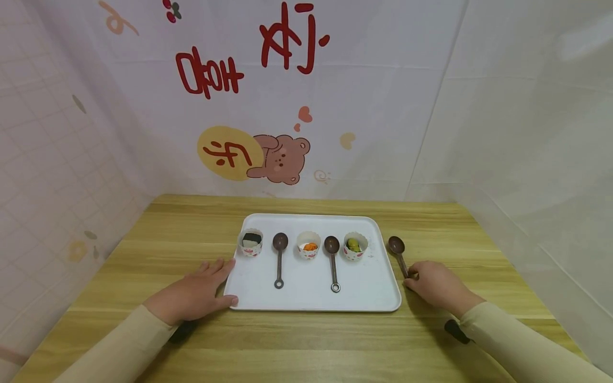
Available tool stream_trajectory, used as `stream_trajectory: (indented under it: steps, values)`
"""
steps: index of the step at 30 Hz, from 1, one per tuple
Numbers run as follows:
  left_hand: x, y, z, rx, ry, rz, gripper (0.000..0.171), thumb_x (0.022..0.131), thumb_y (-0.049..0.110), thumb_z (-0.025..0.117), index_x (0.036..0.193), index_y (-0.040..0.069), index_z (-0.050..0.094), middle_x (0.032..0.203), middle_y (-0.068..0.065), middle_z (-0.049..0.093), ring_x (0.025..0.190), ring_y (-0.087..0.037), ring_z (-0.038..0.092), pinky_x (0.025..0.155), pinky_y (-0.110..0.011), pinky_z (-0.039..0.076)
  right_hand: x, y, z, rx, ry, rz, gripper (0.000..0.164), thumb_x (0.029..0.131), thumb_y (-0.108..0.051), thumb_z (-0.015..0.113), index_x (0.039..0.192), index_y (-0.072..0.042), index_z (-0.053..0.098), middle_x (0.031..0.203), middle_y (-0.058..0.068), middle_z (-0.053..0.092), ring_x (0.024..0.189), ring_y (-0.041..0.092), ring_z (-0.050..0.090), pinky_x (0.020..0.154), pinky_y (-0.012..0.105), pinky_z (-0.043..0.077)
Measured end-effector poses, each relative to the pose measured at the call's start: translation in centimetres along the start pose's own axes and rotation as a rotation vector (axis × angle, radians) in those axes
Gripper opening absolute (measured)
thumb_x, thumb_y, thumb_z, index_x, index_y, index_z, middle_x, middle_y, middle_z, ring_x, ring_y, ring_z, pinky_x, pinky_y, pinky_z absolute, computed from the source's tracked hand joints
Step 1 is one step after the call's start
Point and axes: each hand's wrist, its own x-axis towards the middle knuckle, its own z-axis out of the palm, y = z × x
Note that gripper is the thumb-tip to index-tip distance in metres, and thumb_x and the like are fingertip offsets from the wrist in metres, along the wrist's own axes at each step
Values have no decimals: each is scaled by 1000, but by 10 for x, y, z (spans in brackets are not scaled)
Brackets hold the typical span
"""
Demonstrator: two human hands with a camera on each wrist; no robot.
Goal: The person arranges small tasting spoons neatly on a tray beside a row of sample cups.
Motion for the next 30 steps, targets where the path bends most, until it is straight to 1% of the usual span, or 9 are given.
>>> stream_trajectory:
  steps: [6,11,19,24,30]
  values:
    - [0,1,-1,13,8,2,98,95,62,69,164,1,33,164,-36,34,147,-67,29,111,-79,33,3,2,0,28,-18,28,21,95,-21,76,102,-1,75,90,7,76,77,17,62,72,40,55]
    - [1,2,0,20,14,5,97,95,60,70,163,1,34,163,-36,35,147,-67,31,111,-78,35,3,2,-1,51,-31,42,21,96,-22,76,103,-1,75,92,8,77,80,18,65,73,41,56]
    - [0,0,0,6,0,10,98,95,62,68,164,1,33,164,-36,32,147,-68,28,112,-78,33,2,3,-1,72,-32,30,22,97,-21,74,105,0,75,94,10,77,83,19,67,75,43,57]
    - [0,0,0,3,-1,6,98,96,62,68,164,1,32,165,-36,32,148,-67,28,112,-79,33,1,3,-2,108,-38,32,21,98,-18,72,106,1,73,93,8,75,80,18,63,72,39,54]
    - [0,1,-1,3,-2,2,98,96,63,67,164,2,32,165,-36,31,148,-67,28,111,-80,32,-1,1,-4,165,-14,27,20,99,-16,71,110,1,72,91,6,74,77,16,62,67,34,51]
